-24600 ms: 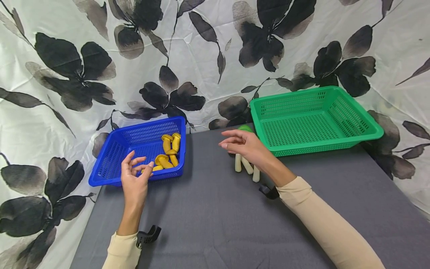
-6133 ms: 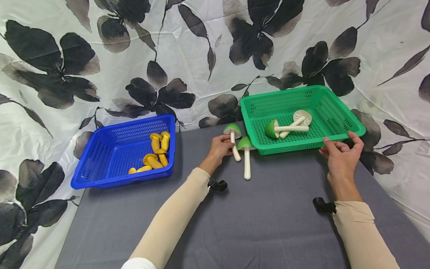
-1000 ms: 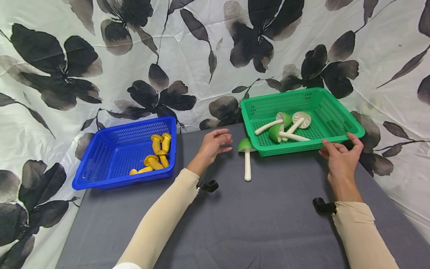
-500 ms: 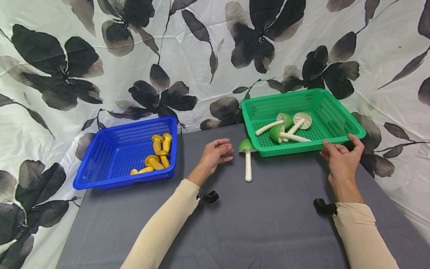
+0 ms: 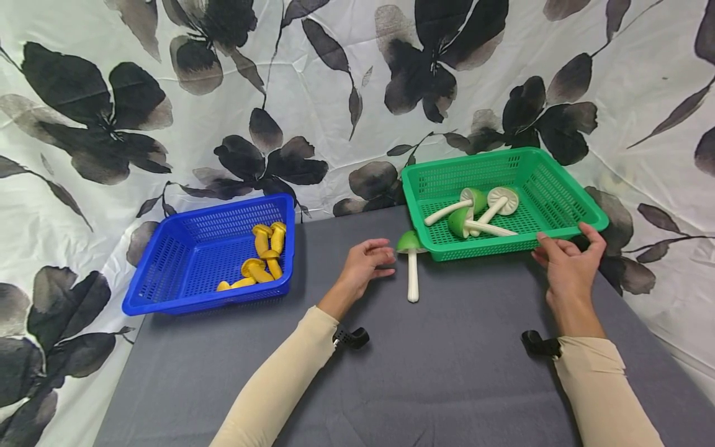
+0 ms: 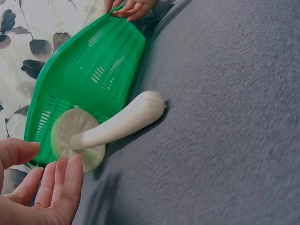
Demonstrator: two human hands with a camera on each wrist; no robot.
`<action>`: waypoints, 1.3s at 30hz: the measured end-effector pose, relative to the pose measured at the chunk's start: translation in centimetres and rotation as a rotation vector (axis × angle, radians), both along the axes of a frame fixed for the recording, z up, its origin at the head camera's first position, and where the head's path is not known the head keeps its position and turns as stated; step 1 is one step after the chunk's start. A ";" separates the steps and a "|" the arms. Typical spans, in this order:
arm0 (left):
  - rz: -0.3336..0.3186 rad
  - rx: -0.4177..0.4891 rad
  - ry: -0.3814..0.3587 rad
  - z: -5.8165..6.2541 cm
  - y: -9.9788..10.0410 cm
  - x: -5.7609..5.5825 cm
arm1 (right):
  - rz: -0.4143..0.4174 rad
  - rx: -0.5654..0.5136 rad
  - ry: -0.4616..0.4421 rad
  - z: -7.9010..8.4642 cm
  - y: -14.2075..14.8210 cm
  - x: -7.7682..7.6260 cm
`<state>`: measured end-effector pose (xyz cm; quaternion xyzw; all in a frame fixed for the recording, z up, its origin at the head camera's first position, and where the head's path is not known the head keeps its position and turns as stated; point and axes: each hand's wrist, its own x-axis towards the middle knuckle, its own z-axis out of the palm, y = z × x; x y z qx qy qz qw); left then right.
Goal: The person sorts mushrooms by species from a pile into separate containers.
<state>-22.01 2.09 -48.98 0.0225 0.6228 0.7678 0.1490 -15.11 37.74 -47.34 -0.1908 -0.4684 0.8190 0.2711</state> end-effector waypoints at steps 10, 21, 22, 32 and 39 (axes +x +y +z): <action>-0.017 0.009 0.002 -1.1 1.3 0.7 | 0.005 -0.014 0.002 0.1 0.0 0.0; 0.002 -0.025 -0.029 -1.4 2.3 1.5 | -0.003 -0.001 -0.015 0.0 0.0 0.0; 0.001 -0.030 -0.031 -1.4 2.3 1.5 | -0.003 -0.001 -0.013 0.0 0.0 0.0; -0.017 -0.151 0.023 -1.5 2.9 1.7 | 0.004 -0.003 -0.001 -0.2 0.1 0.0; 0.004 -0.325 0.109 -2.0 4.0 1.8 | -0.002 0.006 -0.014 0.0 0.1 0.0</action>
